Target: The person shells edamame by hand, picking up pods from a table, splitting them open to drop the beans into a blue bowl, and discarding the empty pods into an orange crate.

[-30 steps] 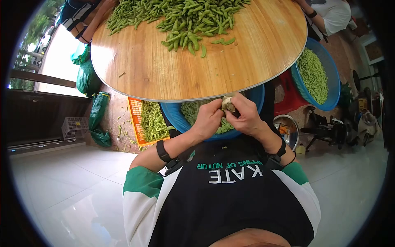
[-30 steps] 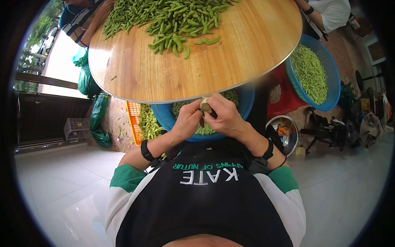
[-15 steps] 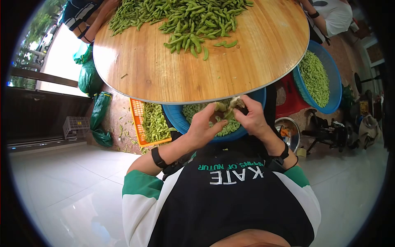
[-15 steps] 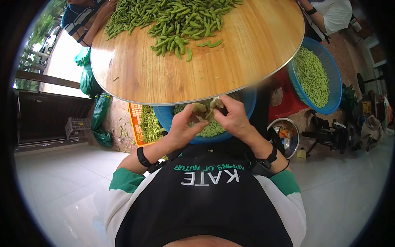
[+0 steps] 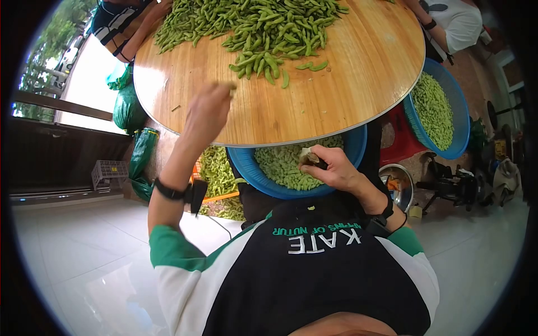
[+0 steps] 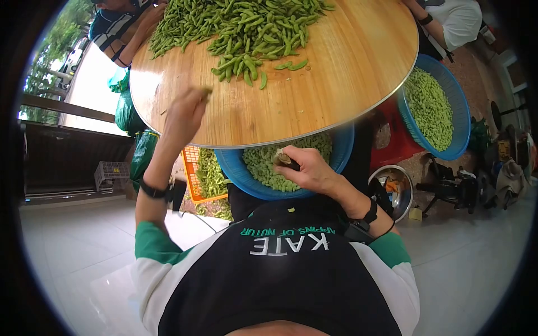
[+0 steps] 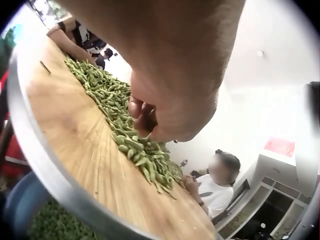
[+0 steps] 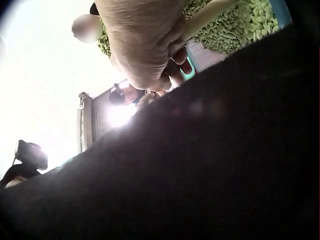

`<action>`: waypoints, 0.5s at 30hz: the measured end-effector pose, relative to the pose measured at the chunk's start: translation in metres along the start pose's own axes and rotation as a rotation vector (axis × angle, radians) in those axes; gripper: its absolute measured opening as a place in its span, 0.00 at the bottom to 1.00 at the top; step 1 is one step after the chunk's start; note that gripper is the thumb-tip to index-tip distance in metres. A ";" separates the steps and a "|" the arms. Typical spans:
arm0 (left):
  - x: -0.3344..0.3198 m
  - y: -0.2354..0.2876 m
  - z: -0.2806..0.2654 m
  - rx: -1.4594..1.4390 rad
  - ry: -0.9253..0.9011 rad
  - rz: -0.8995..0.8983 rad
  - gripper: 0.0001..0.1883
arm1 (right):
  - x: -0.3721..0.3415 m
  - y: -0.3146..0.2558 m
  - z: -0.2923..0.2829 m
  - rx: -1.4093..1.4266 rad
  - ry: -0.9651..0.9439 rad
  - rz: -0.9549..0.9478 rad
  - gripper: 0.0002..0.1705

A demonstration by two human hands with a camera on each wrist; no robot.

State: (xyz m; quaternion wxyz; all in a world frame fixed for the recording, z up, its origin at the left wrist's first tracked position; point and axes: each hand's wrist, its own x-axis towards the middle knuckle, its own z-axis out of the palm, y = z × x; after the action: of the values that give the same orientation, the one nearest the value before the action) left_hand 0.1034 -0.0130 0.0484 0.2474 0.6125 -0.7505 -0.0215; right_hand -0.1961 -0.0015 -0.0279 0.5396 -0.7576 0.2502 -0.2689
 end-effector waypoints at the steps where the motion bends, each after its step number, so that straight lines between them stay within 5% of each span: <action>1: 0.019 -0.010 0.012 0.000 0.106 0.018 0.09 | 0.000 -0.003 0.000 0.074 -0.024 0.102 0.11; 4: 0.059 -0.040 0.048 0.082 0.205 0.035 0.10 | -0.002 -0.007 -0.002 0.138 -0.005 0.203 0.15; 8: 0.074 -0.055 0.065 -0.031 0.086 -0.064 0.11 | -0.008 -0.011 -0.010 0.334 0.045 0.229 0.19; 11: 0.063 -0.023 0.054 -0.015 0.193 -0.077 0.11 | -0.006 -0.007 -0.012 0.505 0.026 0.334 0.23; 15: 0.026 0.042 0.046 -0.718 0.027 -0.234 0.09 | 0.005 -0.016 -0.010 0.745 0.109 0.227 0.24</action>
State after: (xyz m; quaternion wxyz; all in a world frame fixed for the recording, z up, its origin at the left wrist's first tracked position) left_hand 0.0435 -0.0391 0.0312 0.4523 0.5684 -0.6168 -0.3032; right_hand -0.1976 -0.0070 -0.0090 0.7898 -0.4621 0.2460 -0.3197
